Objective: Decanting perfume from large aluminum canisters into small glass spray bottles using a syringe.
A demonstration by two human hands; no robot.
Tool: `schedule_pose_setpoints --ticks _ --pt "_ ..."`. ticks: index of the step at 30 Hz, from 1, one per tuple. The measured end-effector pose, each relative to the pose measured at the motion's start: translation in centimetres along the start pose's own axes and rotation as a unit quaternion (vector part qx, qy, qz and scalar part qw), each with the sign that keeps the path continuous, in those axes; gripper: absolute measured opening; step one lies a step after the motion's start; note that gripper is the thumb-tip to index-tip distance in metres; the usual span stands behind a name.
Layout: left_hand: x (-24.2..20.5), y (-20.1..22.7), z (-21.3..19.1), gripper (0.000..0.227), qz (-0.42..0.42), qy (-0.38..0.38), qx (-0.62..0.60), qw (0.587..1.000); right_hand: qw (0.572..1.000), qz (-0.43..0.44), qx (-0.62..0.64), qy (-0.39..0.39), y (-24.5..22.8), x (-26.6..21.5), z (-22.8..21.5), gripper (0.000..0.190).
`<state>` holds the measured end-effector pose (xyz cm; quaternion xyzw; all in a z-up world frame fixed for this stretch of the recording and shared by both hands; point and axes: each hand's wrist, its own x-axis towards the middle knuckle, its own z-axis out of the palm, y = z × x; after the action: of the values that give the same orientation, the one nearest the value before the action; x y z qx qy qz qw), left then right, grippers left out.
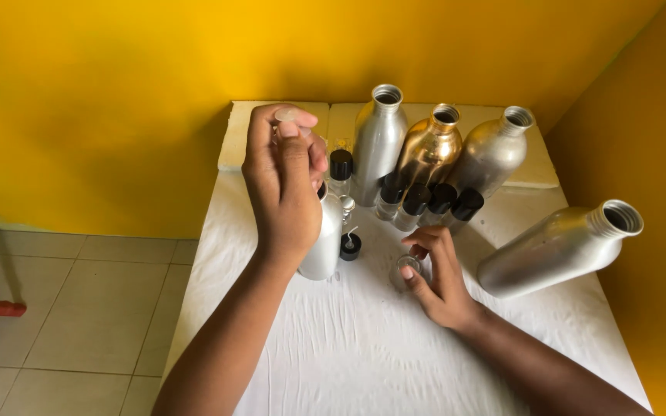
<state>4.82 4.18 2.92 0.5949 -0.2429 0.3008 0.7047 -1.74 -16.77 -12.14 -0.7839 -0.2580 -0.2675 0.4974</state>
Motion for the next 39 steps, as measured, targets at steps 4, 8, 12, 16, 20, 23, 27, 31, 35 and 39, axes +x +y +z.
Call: schedule_pose_setpoints --ticks 4,8,12,16,20,23,27,31,35,39 --pt "0.4 0.4 -0.2 0.022 -0.018 -0.016 0.008 1.000 0.999 0.034 0.037 -0.018 1.1 -0.1 -0.1 0.039" --pt "-0.1 -0.1 0.2 0.024 -0.016 -0.003 0.025 1.000 0.996 0.061 0.068 -0.009 2.4 -0.6 -0.2 0.037" --pt "-0.3 0.1 0.4 0.025 -0.031 0.014 0.012 0.999 0.990 0.114 0.082 -0.015 3.5 -1.0 -0.1 0.040" --pt "-0.3 0.1 0.3 0.028 -0.039 0.021 -0.004 0.999 0.984 0.147 0.097 -0.027 4.6 -1.8 -0.1 0.041" --pt "-0.3 0.3 0.2 0.031 -0.045 0.017 -0.020 0.999 0.981 0.161 0.100 -0.037 4.3 -1.7 -0.2 0.044" --pt "-0.4 0.3 0.1 0.031 -0.042 0.016 -0.034 0.998 0.979 0.177 0.086 -0.055 4.1 -1.6 -0.3 0.045" --pt "-0.3 0.2 0.1 0.035 -0.041 0.012 -0.041 0.998 0.980 0.168 0.073 -0.075 3.9 -1.2 -0.2 0.046" --pt "-0.5 -0.2 0.1 0.037 -0.035 0.011 -0.040 0.999 0.988 0.104 0.043 -0.106 4.6 -1.6 0.0 0.058" --pt "-0.4 0.2 0.1 0.036 -0.029 0.017 -0.048 0.998 0.986 0.109 0.026 -0.124 3.3 -1.0 0.2 0.066" --pt "-0.1 0.9 -0.2 0.047 -0.017 0.002 -0.062 0.998 0.979 0.136 0.068 -0.133 2.3 -1.0 0.2 0.052"
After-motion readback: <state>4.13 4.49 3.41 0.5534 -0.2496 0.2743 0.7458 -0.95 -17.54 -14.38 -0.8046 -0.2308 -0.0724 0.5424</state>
